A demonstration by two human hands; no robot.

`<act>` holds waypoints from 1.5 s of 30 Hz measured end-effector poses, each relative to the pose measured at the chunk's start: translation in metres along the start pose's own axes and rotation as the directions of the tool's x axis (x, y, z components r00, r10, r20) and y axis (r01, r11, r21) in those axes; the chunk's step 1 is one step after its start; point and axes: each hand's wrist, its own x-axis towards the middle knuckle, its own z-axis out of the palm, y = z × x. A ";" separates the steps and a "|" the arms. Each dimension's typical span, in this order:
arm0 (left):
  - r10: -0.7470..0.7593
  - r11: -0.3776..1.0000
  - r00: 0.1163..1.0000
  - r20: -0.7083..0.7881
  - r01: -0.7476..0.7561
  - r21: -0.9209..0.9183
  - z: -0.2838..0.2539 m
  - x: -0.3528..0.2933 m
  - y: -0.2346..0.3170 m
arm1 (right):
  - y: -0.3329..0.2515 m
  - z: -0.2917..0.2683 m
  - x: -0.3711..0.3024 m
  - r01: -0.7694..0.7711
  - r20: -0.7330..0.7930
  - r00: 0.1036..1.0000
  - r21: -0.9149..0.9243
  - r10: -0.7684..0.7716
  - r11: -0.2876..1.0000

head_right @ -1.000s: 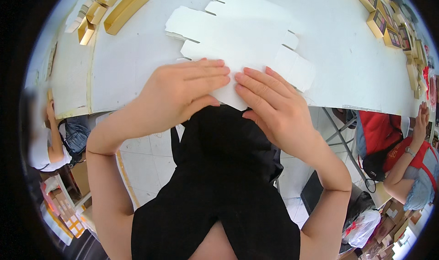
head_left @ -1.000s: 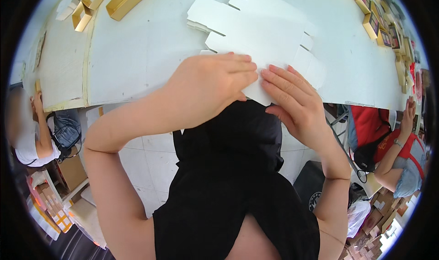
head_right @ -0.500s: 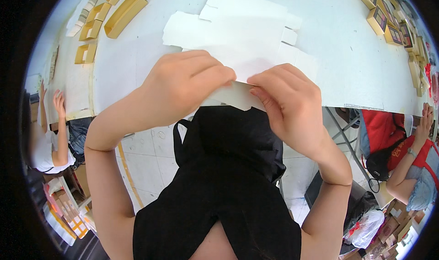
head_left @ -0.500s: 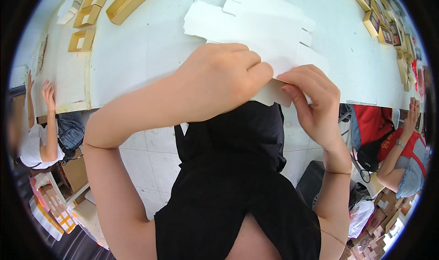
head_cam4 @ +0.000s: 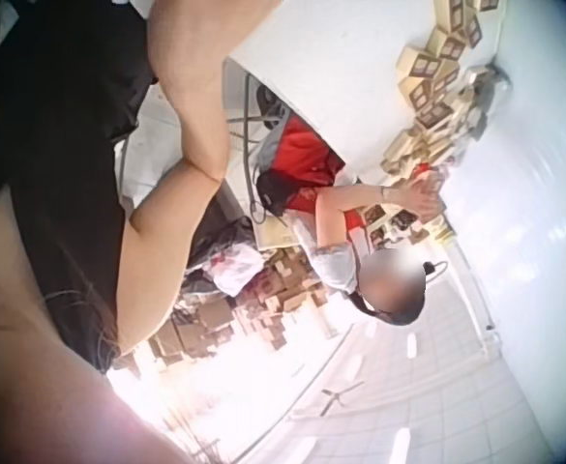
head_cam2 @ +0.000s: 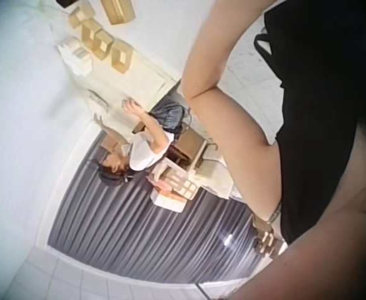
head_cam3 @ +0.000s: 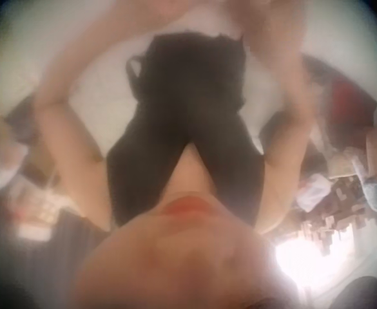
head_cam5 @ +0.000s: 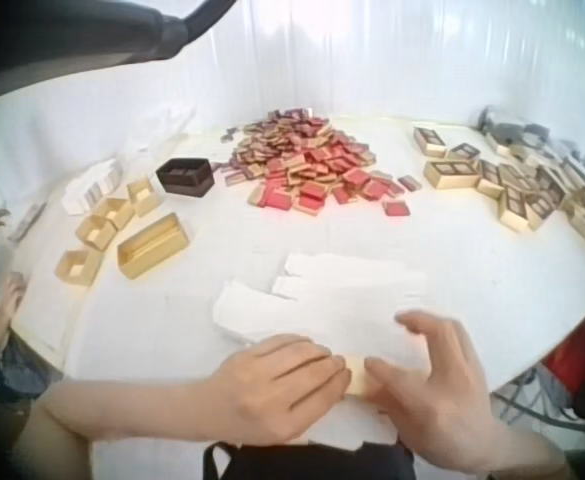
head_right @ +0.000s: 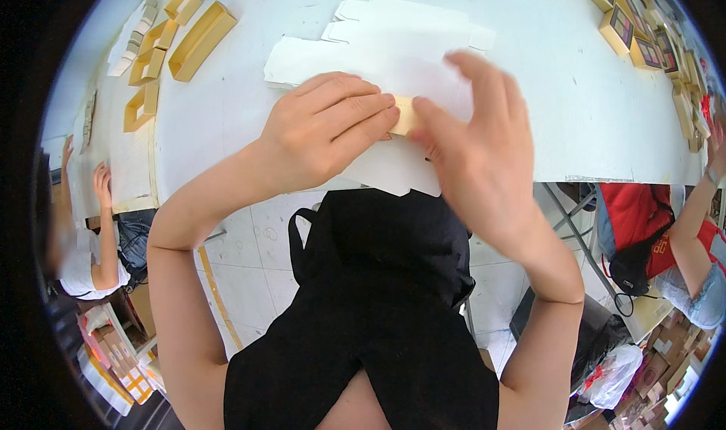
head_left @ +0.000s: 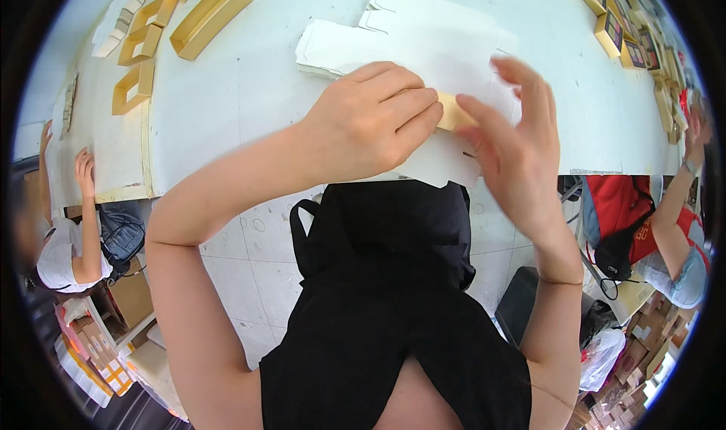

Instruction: The person assembles small rectangular boxes from flat cardboard pieces and places them on a table. They fold the cardboard along pre-cut lines to form box shapes and stack them. The workspace contains stacks of flat cardboard and finished boxes.

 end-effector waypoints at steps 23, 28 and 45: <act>-0.801 0.167 0.574 0.169 0.485 -0.858 -0.025 0.057 0.009 | -0.010 -0.008 0.032 0.054 -0.325 0.944 -0.005 -0.053 0.999; -0.724 0.294 0.536 0.435 0.809 -0.508 -0.053 0.085 -0.026 | -0.041 -0.028 0.019 0.334 -0.231 0.916 -0.010 -0.327 0.943; -0.077 0.996 0.829 0.553 0.039 0.080 0.024 0.067 -0.031 | 0.001 0.005 -0.008 0.046 -0.056 0.998 0.150 -0.037 0.988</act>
